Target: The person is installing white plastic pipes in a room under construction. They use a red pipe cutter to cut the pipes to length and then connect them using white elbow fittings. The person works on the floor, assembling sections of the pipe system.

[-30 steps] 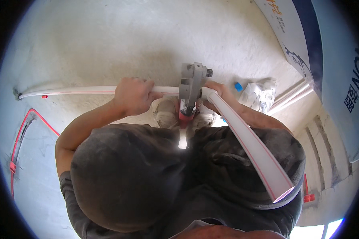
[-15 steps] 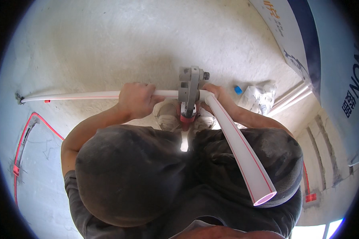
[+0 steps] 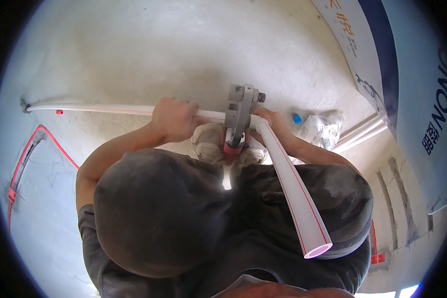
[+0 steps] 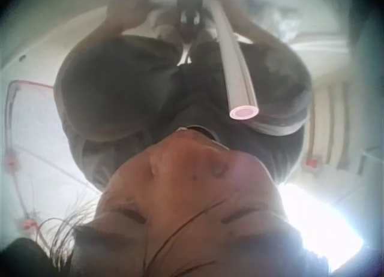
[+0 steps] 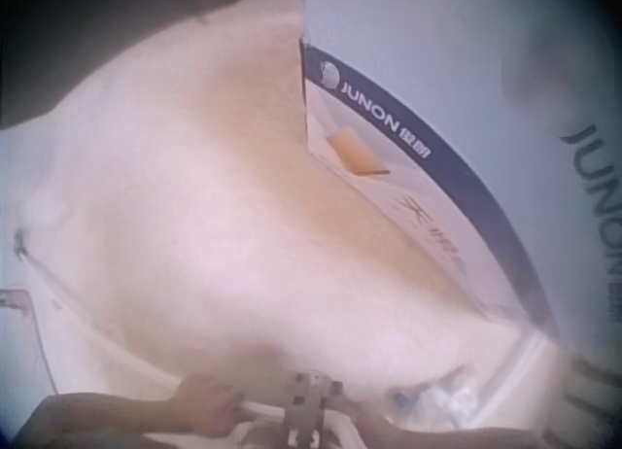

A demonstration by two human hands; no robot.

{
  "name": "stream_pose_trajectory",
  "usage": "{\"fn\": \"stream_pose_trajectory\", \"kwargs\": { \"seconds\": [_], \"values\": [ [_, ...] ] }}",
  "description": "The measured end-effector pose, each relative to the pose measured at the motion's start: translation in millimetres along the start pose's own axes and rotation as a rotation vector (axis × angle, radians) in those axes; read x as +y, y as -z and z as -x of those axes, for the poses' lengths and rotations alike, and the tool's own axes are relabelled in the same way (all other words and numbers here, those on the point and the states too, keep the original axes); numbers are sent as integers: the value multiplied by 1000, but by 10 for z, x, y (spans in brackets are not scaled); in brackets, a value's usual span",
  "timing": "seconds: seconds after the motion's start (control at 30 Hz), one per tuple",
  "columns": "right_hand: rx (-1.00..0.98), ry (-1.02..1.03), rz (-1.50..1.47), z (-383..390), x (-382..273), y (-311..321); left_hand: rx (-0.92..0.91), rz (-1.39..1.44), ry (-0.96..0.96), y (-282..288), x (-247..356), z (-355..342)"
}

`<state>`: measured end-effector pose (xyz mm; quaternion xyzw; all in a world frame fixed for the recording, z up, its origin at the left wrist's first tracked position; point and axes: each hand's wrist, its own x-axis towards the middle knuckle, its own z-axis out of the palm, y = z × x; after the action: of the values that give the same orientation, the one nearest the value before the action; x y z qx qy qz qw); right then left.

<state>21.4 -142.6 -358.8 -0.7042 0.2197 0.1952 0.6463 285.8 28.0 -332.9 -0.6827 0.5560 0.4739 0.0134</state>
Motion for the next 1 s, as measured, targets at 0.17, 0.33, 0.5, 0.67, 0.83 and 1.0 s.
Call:
{"fn": "stream_pose_trajectory", "kwargs": {
  "seconds": [0.17,0.33,0.5,0.67,0.83,1.0],
  "values": [
    [-35,-21,-60,15,49,-11,41,-15,0,-50,20,46],
    [-29,-11,-106,11,60,-38,99,-29,-27,-85,16,79],
    [46,83,-75,38,97,-76,70,-23,0,-80,17,45],
    [34,105,-123,35,221,-122,79,-9,3,-107,36,72],
    [-12,65,-76,28,274,-105,14,-103,25,-52,74,54],
    [65,-20,-137,83,287,-168,-37,-97,50,-25,118,39]
  ]
}}
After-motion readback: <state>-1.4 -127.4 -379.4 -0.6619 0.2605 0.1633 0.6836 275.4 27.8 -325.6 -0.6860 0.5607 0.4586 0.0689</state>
